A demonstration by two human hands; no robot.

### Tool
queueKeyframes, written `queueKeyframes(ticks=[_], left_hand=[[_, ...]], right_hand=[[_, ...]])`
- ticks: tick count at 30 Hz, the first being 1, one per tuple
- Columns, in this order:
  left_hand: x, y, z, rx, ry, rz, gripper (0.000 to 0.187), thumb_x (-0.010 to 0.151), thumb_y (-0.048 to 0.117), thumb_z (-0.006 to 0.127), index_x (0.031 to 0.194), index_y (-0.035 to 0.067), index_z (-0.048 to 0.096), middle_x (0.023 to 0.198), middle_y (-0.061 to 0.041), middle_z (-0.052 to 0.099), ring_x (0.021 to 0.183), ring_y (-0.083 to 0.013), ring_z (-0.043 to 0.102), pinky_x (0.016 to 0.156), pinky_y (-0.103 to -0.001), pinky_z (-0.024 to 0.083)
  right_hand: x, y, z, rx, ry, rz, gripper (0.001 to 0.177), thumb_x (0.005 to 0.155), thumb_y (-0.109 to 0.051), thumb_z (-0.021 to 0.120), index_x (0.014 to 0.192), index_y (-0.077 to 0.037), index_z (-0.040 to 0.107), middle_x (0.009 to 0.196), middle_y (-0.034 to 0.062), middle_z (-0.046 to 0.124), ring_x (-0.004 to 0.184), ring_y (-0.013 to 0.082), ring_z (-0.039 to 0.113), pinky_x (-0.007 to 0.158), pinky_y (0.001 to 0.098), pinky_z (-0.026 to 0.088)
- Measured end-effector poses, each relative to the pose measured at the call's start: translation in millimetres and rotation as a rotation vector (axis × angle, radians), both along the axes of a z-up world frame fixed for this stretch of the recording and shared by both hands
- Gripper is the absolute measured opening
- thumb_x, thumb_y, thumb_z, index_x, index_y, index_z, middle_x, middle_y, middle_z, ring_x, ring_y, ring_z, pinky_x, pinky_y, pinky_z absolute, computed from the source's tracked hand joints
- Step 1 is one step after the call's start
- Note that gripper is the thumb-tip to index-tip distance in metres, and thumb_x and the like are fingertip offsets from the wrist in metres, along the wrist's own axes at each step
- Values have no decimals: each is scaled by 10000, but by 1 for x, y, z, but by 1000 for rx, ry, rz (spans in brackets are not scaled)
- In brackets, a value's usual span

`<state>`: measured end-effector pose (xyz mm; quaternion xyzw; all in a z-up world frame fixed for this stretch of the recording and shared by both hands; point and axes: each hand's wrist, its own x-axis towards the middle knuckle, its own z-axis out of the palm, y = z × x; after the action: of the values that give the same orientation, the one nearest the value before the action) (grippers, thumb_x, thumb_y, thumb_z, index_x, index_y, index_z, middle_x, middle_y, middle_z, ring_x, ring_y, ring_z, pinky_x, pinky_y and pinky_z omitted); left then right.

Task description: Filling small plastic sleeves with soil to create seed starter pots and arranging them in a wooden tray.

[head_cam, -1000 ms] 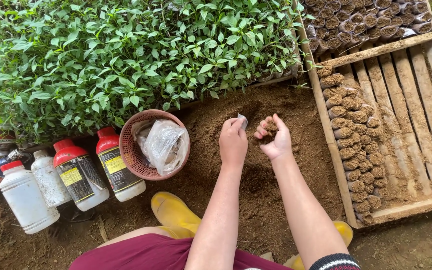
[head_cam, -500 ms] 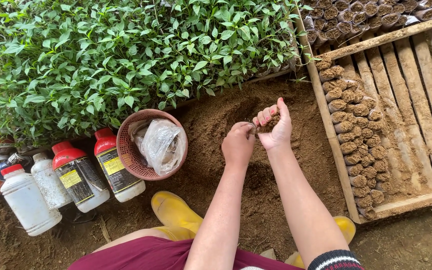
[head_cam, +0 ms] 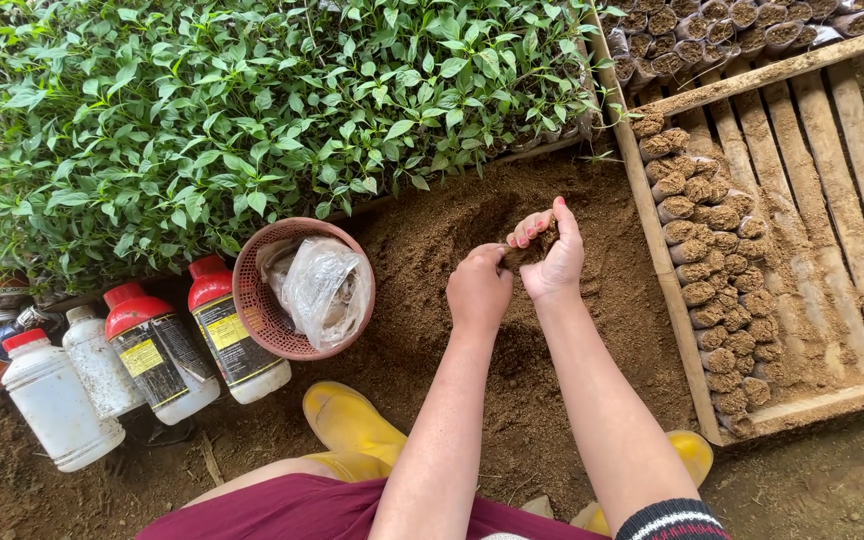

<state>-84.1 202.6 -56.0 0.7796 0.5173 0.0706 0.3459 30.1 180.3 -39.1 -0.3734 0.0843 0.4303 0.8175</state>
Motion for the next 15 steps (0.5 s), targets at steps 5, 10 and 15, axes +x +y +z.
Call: queueKeyframes(ticks=[5, 10, 15], left_hand=[[-1, 1, 8, -28, -41, -1, 320, 804, 117, 668, 1088, 187, 797, 1139, 34, 748, 904, -347, 751, 806, -493, 635], [-5, 2, 6, -50, -37, 26, 308, 808, 117, 684, 1080, 196, 804, 1121, 44, 758, 922, -302, 760, 800, -443, 639], [-8, 7, -1, -89, -50, 45, 308, 830, 89, 688, 1091, 206, 800, 1119, 33, 766, 937, -270, 761, 793, -413, 634]], right_hand=[[-3, 0, 8, -23, -6, -21, 451, 1007, -353, 570, 636, -98, 547, 580, 92, 492, 483, 227, 494, 482, 327, 410], [4, -6, -6, -73, -29, 2, 399, 1008, -354, 575, 698, -102, 574, 652, 95, 527, 491, 223, 503, 441, 306, 366], [26, -25, -56, -520, -278, 327, 121, 911, -169, 732, 922, -60, 679, 768, 93, 692, 576, 175, 653, 447, 258, 490]])
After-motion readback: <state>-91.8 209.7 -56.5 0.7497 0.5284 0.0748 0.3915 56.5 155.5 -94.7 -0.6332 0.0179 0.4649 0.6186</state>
